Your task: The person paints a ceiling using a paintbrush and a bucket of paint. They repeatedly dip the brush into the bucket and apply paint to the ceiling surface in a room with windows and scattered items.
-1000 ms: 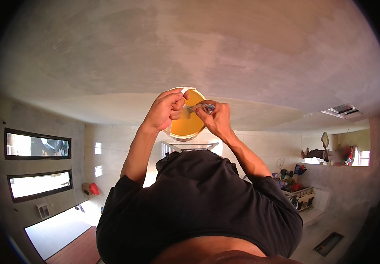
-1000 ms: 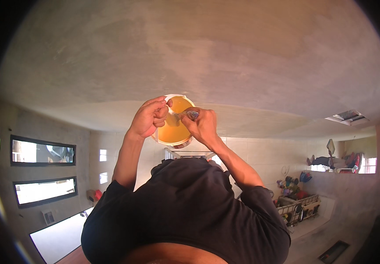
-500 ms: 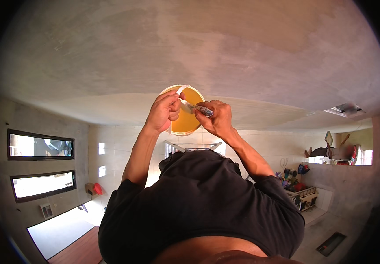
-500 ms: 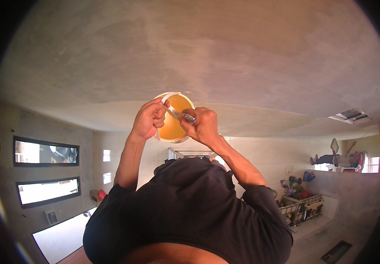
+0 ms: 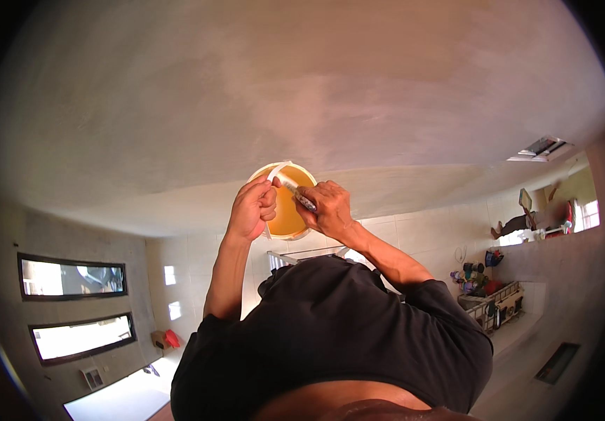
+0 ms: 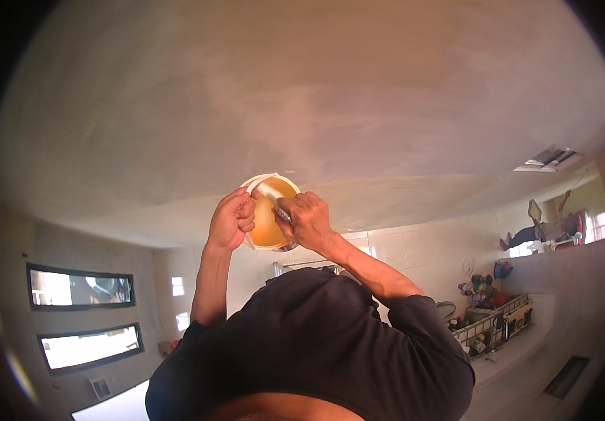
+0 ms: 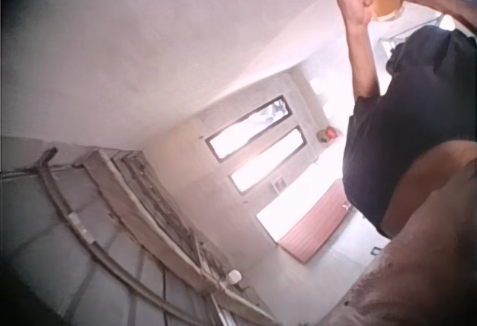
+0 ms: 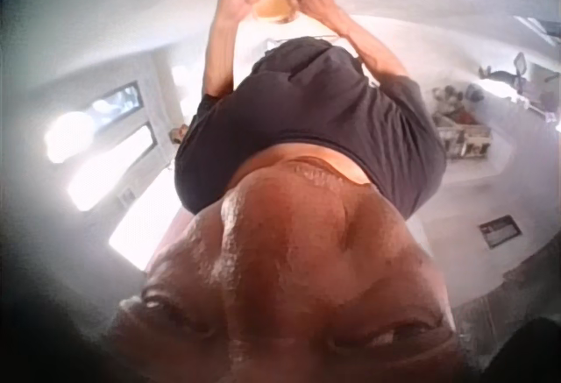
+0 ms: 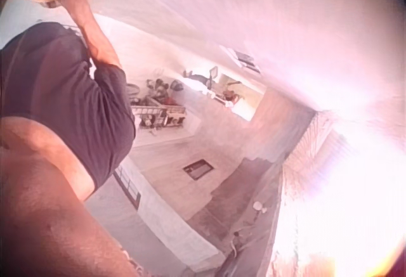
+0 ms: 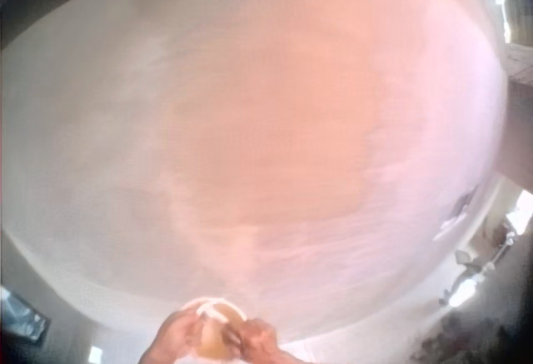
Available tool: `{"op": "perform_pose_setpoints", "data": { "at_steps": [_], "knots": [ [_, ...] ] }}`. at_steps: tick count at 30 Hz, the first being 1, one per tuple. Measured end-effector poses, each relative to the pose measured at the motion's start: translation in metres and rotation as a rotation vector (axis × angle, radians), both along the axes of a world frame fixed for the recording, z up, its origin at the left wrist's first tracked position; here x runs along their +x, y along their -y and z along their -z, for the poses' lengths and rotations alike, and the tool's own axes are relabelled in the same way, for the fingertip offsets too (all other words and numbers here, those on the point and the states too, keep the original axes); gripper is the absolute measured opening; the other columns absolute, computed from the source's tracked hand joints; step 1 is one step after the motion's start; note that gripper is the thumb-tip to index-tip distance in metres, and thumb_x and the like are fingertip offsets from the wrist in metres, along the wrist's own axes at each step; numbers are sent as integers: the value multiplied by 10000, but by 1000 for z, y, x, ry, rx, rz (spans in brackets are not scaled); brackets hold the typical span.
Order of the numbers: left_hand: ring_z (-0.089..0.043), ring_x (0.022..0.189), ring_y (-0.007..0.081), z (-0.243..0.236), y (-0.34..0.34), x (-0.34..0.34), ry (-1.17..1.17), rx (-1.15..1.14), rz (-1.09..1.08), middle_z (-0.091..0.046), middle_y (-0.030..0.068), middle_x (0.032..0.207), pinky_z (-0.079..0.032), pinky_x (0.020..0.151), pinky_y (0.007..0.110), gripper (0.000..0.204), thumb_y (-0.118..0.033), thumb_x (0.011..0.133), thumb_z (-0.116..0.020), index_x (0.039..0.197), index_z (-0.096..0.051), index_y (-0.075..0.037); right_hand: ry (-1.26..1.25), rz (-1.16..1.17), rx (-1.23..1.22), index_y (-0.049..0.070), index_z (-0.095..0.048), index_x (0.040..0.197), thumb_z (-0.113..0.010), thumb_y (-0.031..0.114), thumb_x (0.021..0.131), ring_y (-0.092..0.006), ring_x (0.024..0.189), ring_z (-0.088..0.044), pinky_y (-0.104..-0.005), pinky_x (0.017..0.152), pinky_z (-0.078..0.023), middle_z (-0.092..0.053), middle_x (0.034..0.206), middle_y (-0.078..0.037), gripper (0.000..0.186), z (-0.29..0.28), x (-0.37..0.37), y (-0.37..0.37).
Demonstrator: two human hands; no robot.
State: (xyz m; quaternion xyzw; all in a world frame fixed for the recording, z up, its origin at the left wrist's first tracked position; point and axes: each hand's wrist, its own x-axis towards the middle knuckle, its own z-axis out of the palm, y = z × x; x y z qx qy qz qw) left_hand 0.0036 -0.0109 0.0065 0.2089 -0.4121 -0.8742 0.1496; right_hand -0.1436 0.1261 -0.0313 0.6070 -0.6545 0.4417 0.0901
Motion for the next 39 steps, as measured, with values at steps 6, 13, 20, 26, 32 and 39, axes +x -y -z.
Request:
{"op": "perform_pose_setpoints", "data": {
  "at_steps": [6, 13, 20, 26, 32, 39],
  "knots": [
    [-195, 440, 32, -9, -4, -4, -27, -17, 9, -283, -68, 580, -170, 422, 219, 189, -161, 1006, -396, 1006, -516, -15, 703, -80, 448, 14, -738, 828, -736, 226, 768, -212, 542, -600, -321, 536, -463, -644, 639, -138, 220, -35, 14, -10],
    [-196, 422, 30, -9, -4, -6, 3, -21, 33, -278, -74, 559, -166, 408, 216, 185, -174, 1011, -395, 1023, -504, -25, 623, -54, 213, 33, -731, 811, -720, 204, 750, -286, 520, -578, -358, 537, -457, -620, 590, -134, 182, -13, 1, -8],
    [-193, 427, 33, -6, -4, -4, -14, -4, 20, -270, -70, 566, -166, 408, 220, 185, -171, 1004, -404, 1022, -511, -21, 94, 42, -20, 56, -740, 874, -776, 147, 724, -277, 565, -595, -378, 559, -462, -620, 632, -109, 179, -5, -15, -17],
    [-188, 424, 39, -1, -6, -8, -35, 32, -50, -257, -67, 564, -167, 410, 223, 178, -169, 1003, -402, 1009, -508, -25, 580, -13, 54, 33, -748, 956, -773, 178, 780, -166, 629, -627, -299, 570, -460, -694, 738, -104, 229, -29, -39, -62],
    [-188, 421, 41, -1, -15, -7, -3, 43, -164, -246, -66, 559, -166, 408, 224, 186, -173, 1009, -388, 1012, -512, -34, 869, 177, -152, -12, -736, 986, -769, 155, 831, -64, 684, -549, -213, 595, -419, -680, 775, -16, 230, -52, -123, -105],
    [-184, 419, 32, 2, -17, -4, 45, -8, -254, -253, -71, 552, -160, 399, 218, 179, -182, 1009, -406, 1023, -526, -50, 880, 354, -482, -16, -731, 992, -771, 160, 847, -50, 681, -515, -194, 594, -389, -632, 755, 28, 231, -14, -239, -83]
  ]
}}
